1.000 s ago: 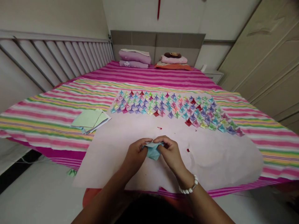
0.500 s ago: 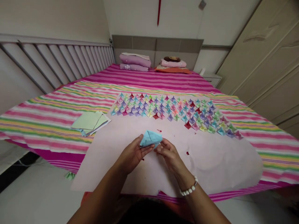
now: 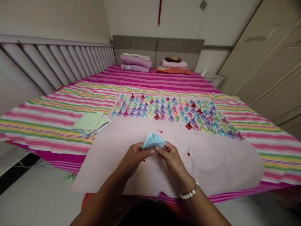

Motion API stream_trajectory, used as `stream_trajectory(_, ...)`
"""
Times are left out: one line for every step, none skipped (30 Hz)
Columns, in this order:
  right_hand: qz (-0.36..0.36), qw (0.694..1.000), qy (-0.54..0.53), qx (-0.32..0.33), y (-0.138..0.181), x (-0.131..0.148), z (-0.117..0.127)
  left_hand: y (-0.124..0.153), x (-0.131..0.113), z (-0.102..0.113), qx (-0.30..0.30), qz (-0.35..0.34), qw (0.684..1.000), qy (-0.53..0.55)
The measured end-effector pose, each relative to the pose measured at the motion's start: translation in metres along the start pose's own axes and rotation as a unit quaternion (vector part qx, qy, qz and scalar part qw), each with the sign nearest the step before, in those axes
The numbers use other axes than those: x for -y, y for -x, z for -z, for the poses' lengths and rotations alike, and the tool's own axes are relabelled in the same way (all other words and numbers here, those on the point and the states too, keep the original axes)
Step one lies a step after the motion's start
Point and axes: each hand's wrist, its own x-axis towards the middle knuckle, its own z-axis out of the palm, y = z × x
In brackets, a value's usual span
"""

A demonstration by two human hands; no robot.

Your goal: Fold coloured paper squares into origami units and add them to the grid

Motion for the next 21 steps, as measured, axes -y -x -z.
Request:
stream_trajectory(0.000,1.000,0.003,-0.002,0.001,0.000,0.000,0.000,-0.001,0.000,0.003,0.010,1.000,-0.005)
stream_trajectory(0.001,1.000,0.007,-0.003,0.001,0.001,0.000,0.000,-0.001,0.000,0.005,0.017,1.000,-0.010)
stream_trajectory(0.001,1.000,0.010,-0.002,0.002,0.001,0.000,0.000,-0.002,0.000,0.004,0.020,1.000,-0.012)
stream_trajectory(0.000,1.000,0.012,0.001,0.002,0.001,0.001,-0.001,-0.003,0.000,-0.001,0.021,1.000,-0.013)
stream_trajectory(-0.001,1.000,0.012,0.006,0.003,0.002,0.001,-0.001,-0.004,0.001,-0.004,0.020,1.000,-0.008)
stream_trajectory(-0.003,1.000,0.011,0.013,0.003,0.002,0.000,-0.001,-0.004,0.001,-0.002,0.019,1.000,0.003)
stream_trajectory(-0.006,1.000,0.010,0.021,0.004,0.002,0.000,-0.001,-0.005,0.002,0.003,0.018,1.000,0.018)
stream_trajectory(-0.009,0.999,0.010,0.029,0.005,0.002,-0.001,-0.001,-0.005,0.002,0.011,0.017,0.999,0.033)
stream_trajectory(-0.011,0.999,0.012,0.035,0.005,0.002,-0.002,-0.001,-0.005,0.003,0.018,0.016,0.999,0.047)
stream_trajectory(-0.012,0.999,0.014,0.041,0.006,0.002,-0.003,-0.001,-0.005,0.002,0.021,0.015,0.998,0.056)
stream_trajectory(-0.012,0.999,0.017,0.048,0.007,0.001,-0.003,-0.001,-0.005,0.002,0.018,0.013,0.998,0.059)
stream_trajectory(-0.011,0.998,0.021,0.054,0.007,0.001,-0.004,-0.001,-0.005,0.002,0.010,0.011,0.998,0.058)
stream_trajectory(-0.010,0.998,0.025,0.060,0.008,0.000,-0.005,-0.001,-0.005,0.001,0.000,0.008,0.999,0.053)
stream_trajectory(-0.009,0.997,0.031,0.065,0.008,-0.001,-0.005,-0.001,-0.006,0.000,-0.010,0.002,0.999,0.047)
stream_trajectory(-0.008,0.997,0.039,0.068,0.008,-0.002,-0.006,-0.001,-0.007,-0.001,-0.019,-0.003,0.999,0.041)
stream_trajectory(-0.007,0.996,0.047,0.069,0.008,-0.003,-0.006,-0.001,-0.008,-0.002,-0.028,-0.007,0.999,0.034)
stream_trajectory(-0.007,0.996,0.053,0.070,0.008,-0.003,-0.006,-0.001,-0.009,-0.002,-0.041,-0.012,0.999,0.027)
stream_trajectory(-0.007,0.996,0.058,0.071,0.009,-0.004,-0.006,-0.002,-0.010,-0.003,-0.055,-0.016,0.998,0.023)
stream_trajectory(-0.006,0.996,0.061,0.071,0.009,-0.005,-0.006,-0.002,-0.011,-0.003,-0.071,-0.020,0.997,0.020)
stream_trajectory(-0.006,0.996,0.062,0.071,0.009,-0.005,-0.007,-0.003,-0.012,-0.002,-0.085,-0.024,0.996,0.019)
stream_trajectory(-0.006,0.995,0.064,0.072,0.010,-0.005,-0.007,-0.003,-0.012,-0.002,-0.095,-0.029,0.995,0.018)
